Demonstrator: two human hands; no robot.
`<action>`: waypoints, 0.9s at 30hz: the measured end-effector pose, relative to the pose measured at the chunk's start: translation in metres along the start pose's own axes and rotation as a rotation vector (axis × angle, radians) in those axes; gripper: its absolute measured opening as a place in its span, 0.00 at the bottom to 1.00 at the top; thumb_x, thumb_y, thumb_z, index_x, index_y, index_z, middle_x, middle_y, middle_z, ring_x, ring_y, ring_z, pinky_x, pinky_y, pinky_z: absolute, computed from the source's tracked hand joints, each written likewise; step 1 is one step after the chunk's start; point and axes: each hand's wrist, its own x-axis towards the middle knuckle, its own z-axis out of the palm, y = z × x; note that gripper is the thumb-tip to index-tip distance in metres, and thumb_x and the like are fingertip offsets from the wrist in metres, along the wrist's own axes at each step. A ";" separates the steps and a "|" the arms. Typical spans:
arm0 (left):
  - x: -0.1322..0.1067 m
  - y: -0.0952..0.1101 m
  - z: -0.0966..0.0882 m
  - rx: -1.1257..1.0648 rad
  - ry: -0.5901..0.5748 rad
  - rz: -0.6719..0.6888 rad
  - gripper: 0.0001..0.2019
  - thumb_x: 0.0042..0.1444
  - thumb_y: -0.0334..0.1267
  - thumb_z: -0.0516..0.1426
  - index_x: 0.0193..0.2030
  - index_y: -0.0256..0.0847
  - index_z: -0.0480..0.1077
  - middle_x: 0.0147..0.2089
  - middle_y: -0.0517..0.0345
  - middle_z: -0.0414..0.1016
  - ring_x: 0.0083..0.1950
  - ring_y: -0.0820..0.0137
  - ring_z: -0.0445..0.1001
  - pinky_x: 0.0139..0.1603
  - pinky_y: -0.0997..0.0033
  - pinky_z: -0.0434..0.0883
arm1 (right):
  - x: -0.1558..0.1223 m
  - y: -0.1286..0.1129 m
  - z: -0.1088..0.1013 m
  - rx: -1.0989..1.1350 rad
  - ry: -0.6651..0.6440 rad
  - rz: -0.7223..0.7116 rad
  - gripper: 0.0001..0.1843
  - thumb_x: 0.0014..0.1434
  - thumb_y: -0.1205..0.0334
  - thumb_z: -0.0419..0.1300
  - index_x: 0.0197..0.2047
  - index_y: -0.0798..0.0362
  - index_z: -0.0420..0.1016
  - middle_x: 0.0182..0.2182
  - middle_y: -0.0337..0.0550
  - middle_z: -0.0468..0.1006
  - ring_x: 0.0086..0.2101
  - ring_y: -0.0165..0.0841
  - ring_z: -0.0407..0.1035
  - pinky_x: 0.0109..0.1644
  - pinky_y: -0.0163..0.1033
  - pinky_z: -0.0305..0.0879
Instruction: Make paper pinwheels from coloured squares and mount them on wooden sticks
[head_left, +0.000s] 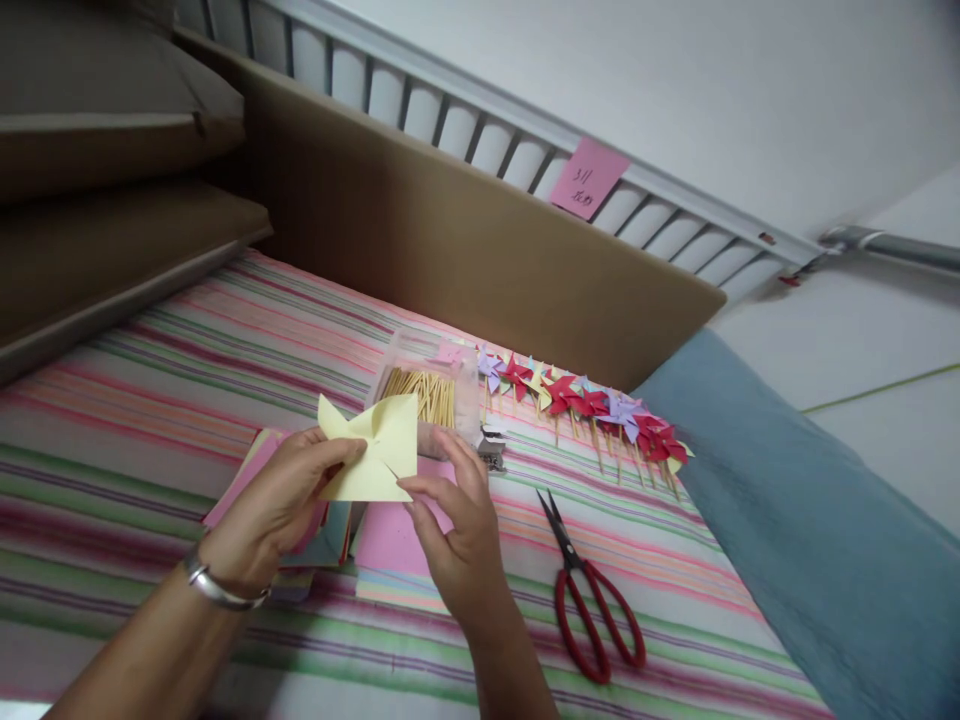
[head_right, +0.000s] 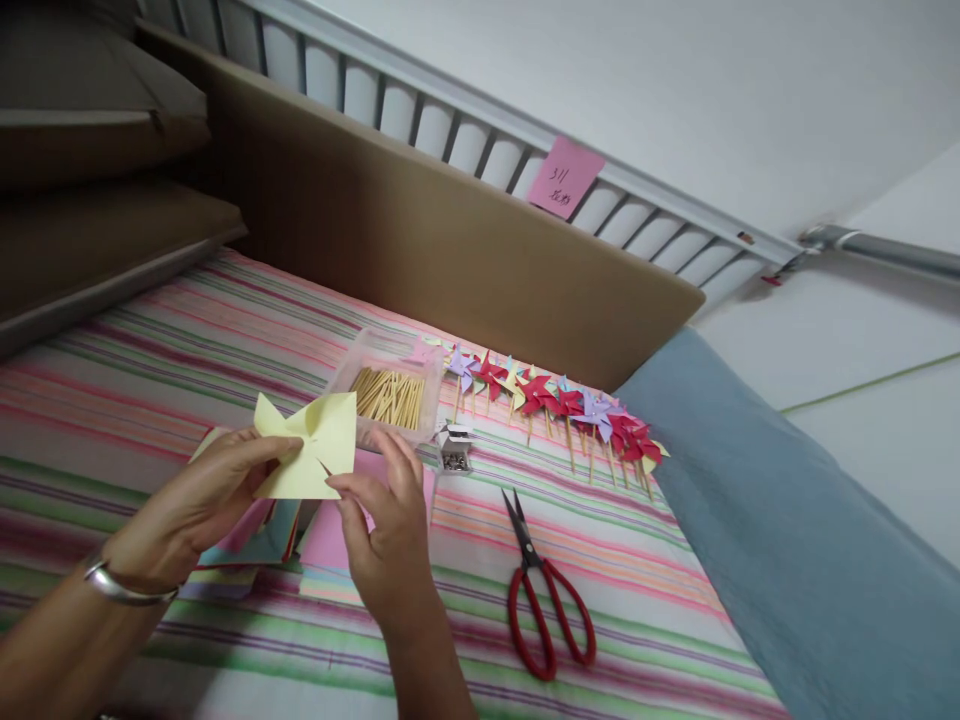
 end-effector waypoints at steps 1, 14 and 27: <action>-0.001 0.000 0.000 0.008 -0.005 -0.004 0.06 0.39 0.30 0.66 0.17 0.35 0.74 0.16 0.62 0.71 0.19 0.78 0.65 0.22 0.81 0.65 | 0.000 0.000 0.000 -0.002 -0.012 0.002 0.12 0.60 0.72 0.56 0.40 0.48 0.77 0.62 0.46 0.63 0.63 0.40 0.52 0.64 0.51 0.54; -0.001 -0.015 0.008 0.186 -0.049 -0.042 0.03 0.41 0.32 0.63 0.25 0.34 0.75 0.21 0.61 0.74 0.22 0.75 0.67 0.23 0.78 0.62 | -0.001 -0.001 -0.007 0.035 -0.079 0.148 0.05 0.58 0.64 0.61 0.34 0.48 0.79 0.67 0.43 0.54 0.67 0.42 0.43 0.66 0.56 0.47; -0.003 -0.028 0.025 0.189 -0.023 -0.080 0.11 0.36 0.34 0.66 0.30 0.35 0.78 0.25 0.55 0.79 0.25 0.69 0.73 0.27 0.74 0.66 | 0.003 -0.005 -0.003 -0.038 -0.009 0.348 0.05 0.56 0.68 0.61 0.30 0.51 0.76 0.67 0.51 0.55 0.67 0.45 0.43 0.64 0.61 0.46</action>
